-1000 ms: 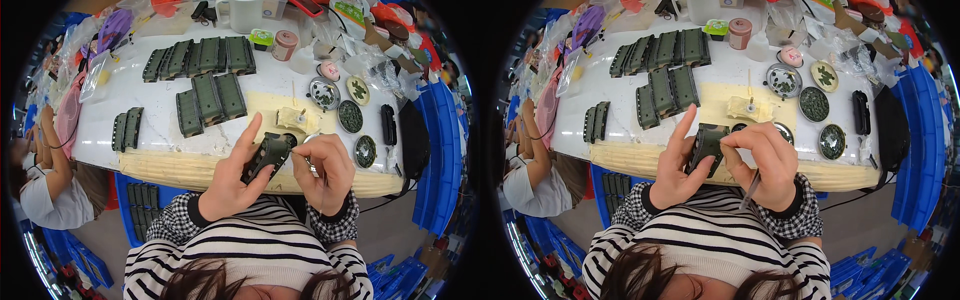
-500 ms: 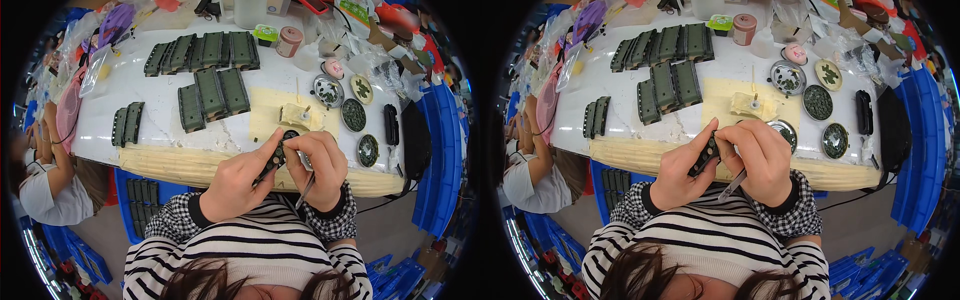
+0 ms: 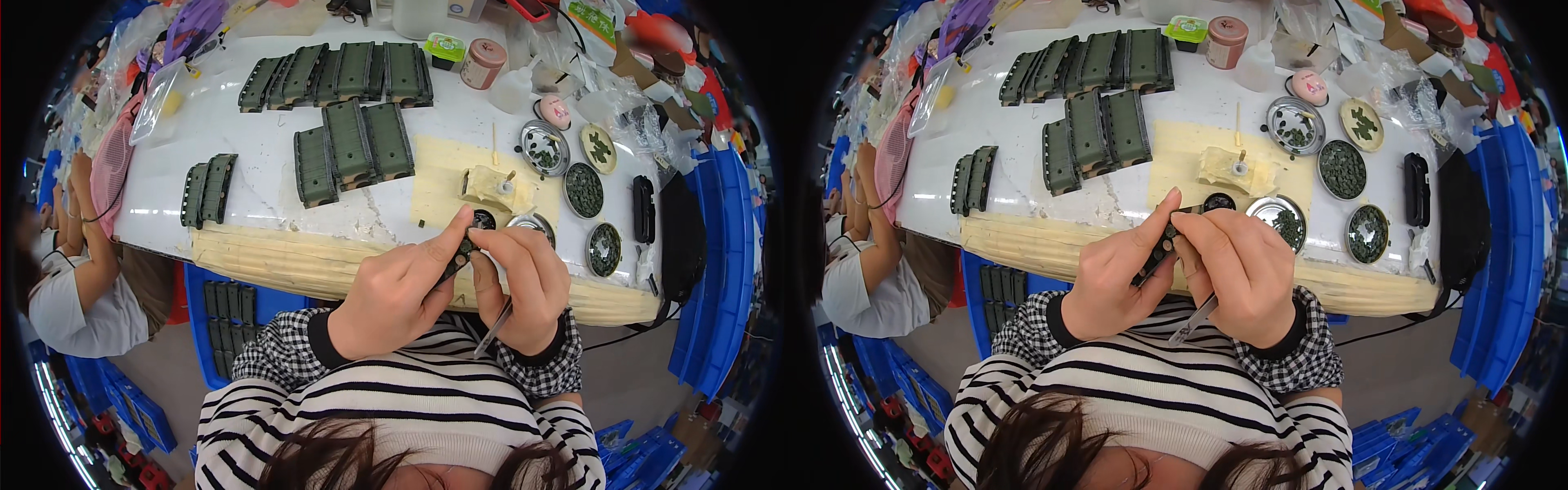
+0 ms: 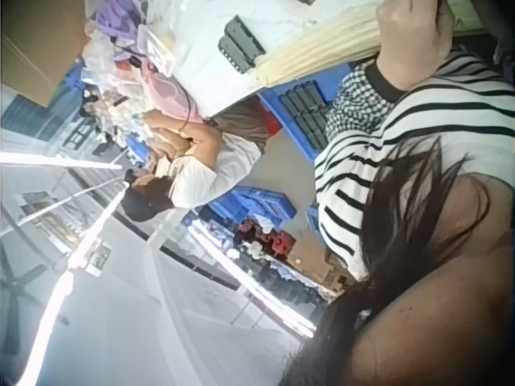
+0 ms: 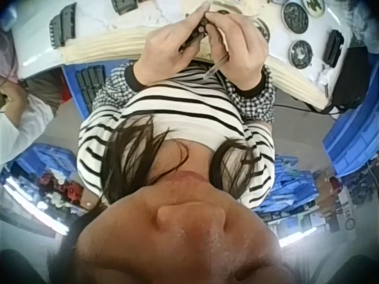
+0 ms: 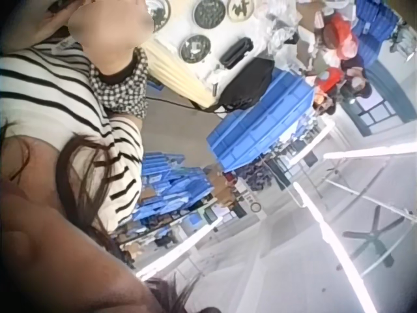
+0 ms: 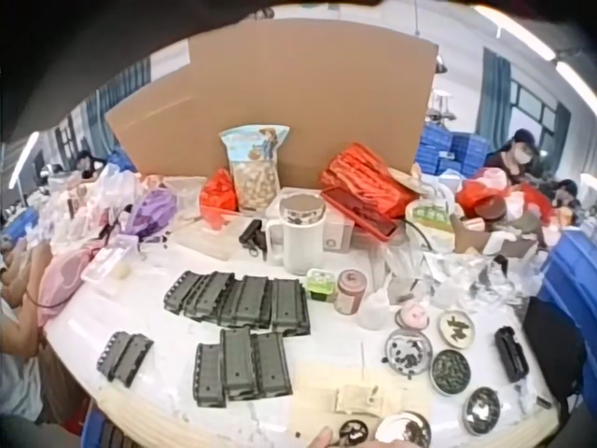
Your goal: Assembling and detailing small plastic scale model tanks at a factory workbench using fine tools.
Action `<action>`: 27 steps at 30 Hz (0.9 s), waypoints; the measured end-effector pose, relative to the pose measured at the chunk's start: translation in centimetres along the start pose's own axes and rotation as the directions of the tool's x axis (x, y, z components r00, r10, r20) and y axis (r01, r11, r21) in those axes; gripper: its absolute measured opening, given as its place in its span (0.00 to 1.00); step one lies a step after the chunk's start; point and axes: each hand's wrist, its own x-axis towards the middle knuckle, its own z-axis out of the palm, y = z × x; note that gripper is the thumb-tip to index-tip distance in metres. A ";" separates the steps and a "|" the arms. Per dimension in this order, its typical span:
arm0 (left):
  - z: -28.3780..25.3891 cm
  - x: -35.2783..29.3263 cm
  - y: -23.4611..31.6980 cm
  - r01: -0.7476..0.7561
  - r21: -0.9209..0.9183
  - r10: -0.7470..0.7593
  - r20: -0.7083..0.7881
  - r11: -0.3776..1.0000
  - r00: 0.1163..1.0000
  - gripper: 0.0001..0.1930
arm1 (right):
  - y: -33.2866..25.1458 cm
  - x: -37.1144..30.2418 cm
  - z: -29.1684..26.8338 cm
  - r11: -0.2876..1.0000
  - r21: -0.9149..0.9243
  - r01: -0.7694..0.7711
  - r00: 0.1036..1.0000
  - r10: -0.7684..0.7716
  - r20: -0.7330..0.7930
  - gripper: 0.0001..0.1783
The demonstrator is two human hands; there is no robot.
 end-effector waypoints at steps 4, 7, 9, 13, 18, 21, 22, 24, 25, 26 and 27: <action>-0.5 0.0 0.2 0.084 -0.057 -0.081 0.051 0.995 0.995 0.34 | 0.4 -0.3 -0.2 0.999 0.032 0.023 0.999 -0.024 0.035 0.18; 0.2 -0.2 -0.4 0.156 -0.282 -0.166 -0.014 0.947 0.986 0.28 | -0.3 0.0 -1.5 0.981 0.154 -0.121 0.992 0.116 0.043 0.20; 0.2 -0.2 -0.6 0.300 -0.579 -0.327 0.060 0.758 0.943 0.25 | 0.3 -0.4 -2.5 0.925 0.135 -0.354 0.927 0.367 -0.080 0.14; -0.6 0.0 -0.5 0.550 -0.817 -0.489 0.413 0.173 0.768 0.19 | 4.0 0.7 -2.6 0.942 -0.074 -0.328 0.942 0.321 -0.098 0.12; 0.1 -0.1 -1.0 0.544 -0.828 -0.484 0.534 -0.135 0.693 0.19 | 5.2 1.4 -0.8 0.926 -0.072 -0.372 0.928 0.372 -0.004 0.07; 0.2 -0.2 -1.2 0.536 -0.806 -0.422 0.590 -0.252 0.688 0.20 | 6.5 1.1 0.1 0.943 -0.090 -0.321 0.946 0.324 0.028 0.06; 0.2 -0.2 -1.3 0.542 -0.795 -0.404 0.606 -0.273 0.685 0.21 | 6.5 1.0 0.0 0.947 -0.083 -0.312 0.949 0.314 0.024 0.07; 0.3 -0.3 -1.6 0.519 -0.790 -0.354 0.611 -0.327 0.708 0.22 | 6.4 1.0 -0.1 0.953 -0.071 -0.294 0.955 0.296 0.015 0.07; 0.3 -0.3 -1.7 0.507 -0.785 -0.329 0.613 -0.355 0.719 0.23 | 5.9 1.0 -0.3 0.950 -0.043 -0.308 0.950 0.305 -0.061 0.07; 0.3 -0.2 -1.5 0.498 -0.785 -0.339 0.613 -0.370 0.714 0.24 | 5.0 1.2 -0.9 0.947 -0.013 -0.320 0.939 0.315 -0.137 0.07; 0.4 0.0 -1.2 0.487 -0.784 -0.346 0.612 -0.386 0.711 0.24 | 4.0 1.4 -1.6 0.945 0.013 -0.328 0.923 0.323 -0.210 0.08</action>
